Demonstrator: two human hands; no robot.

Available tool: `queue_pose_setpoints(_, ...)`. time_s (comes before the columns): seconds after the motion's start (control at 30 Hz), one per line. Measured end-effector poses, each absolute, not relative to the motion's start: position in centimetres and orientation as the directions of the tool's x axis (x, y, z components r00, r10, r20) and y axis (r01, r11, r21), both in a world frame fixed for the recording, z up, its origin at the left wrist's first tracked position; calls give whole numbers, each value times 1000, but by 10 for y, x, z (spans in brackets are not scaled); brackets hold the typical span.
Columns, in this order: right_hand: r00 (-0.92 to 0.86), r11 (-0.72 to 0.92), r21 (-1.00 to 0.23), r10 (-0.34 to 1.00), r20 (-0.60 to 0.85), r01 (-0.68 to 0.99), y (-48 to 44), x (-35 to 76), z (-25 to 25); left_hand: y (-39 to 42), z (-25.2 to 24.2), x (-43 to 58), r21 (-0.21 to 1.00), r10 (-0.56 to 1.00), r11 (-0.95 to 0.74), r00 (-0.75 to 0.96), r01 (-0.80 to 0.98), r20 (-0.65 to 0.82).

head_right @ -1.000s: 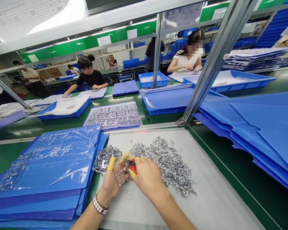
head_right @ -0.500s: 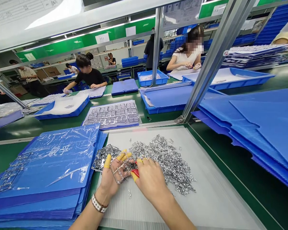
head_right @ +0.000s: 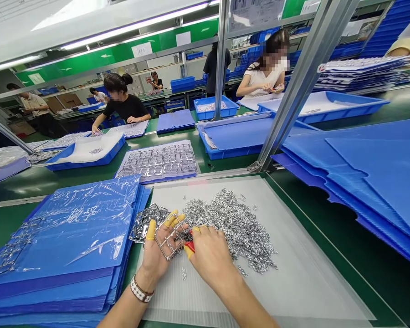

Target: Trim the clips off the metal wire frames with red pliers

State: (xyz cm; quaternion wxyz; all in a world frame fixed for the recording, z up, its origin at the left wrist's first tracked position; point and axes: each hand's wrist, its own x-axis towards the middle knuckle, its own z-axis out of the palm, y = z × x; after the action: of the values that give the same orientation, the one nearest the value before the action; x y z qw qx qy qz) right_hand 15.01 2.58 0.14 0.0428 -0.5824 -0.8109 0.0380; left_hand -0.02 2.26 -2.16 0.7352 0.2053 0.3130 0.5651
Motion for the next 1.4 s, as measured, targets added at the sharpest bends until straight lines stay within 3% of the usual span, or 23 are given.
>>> queue_pose_setpoints(0.23, -335, 333, -82, 942, -8, 939, 29, 145, 5, 21, -26, 1, 743, 976, 213, 95, -634, -198)
queue_pose_setpoints(0.57, -360, 357, -134, 933, 4, 925, 16, 142, 8, 26, -13, -3, 597, 953, 269, 120, -756, -277)
queue_pose_setpoints(1.2, -395, 386, -173, 918, -23, 906, 14, 130, 10, 23, -26, 2, 732, 977, 155, -7, -664, -213)
queue_pose_setpoints(1.4, -369, 359, -164, 929, -35, 919, 14, 137, 12, 22, -20, 2, 719, 968, 202, 26, -665, -248)
